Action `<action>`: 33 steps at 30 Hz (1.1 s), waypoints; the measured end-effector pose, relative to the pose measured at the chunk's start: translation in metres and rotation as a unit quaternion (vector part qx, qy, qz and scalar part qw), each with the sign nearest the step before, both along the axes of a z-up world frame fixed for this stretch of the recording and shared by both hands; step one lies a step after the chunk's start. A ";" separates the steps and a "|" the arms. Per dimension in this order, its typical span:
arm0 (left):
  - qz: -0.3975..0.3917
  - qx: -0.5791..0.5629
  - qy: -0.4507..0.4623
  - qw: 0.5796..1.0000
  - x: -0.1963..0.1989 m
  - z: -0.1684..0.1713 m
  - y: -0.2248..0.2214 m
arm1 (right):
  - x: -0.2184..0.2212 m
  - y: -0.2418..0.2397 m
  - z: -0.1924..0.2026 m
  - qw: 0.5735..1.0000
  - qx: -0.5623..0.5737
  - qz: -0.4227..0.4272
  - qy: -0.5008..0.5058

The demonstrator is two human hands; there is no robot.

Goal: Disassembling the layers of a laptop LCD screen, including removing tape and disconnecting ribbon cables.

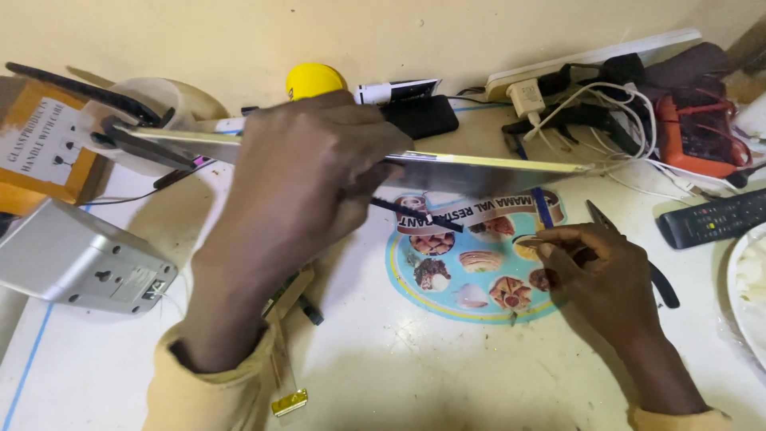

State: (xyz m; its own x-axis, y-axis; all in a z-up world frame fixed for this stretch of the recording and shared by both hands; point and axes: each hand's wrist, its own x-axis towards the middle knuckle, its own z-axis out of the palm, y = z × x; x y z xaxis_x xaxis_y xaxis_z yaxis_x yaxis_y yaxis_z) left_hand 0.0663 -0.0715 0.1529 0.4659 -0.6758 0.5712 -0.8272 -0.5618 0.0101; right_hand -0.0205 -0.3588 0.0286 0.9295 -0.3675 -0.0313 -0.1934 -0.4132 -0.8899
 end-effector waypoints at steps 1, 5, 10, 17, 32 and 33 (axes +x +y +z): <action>0.003 0.001 -0.001 1.000 -0.001 -0.005 -0.006 | 0.000 0.001 0.000 1.000 0.001 0.003 -0.001; 0.064 0.076 -0.016 0.995 -0.011 -0.024 -0.034 | 0.000 0.002 0.001 0.999 0.037 -0.019 0.004; 0.047 0.107 0.027 0.993 -0.033 -0.066 -0.062 | -0.001 -0.008 -0.009 0.998 0.035 -0.048 0.034; -0.008 0.128 0.089 0.988 -0.035 -0.125 -0.065 | 0.006 -0.015 -0.017 0.990 -0.132 -0.025 0.050; 0.346 -0.070 -0.051 0.934 0.059 -0.021 0.242 | 0.011 0.003 0.006 0.971 -0.183 -0.049 0.142; 0.380 -0.096 -0.100 0.914 0.077 -0.026 0.289 | 0.010 0.000 0.007 0.974 -0.173 -0.048 0.141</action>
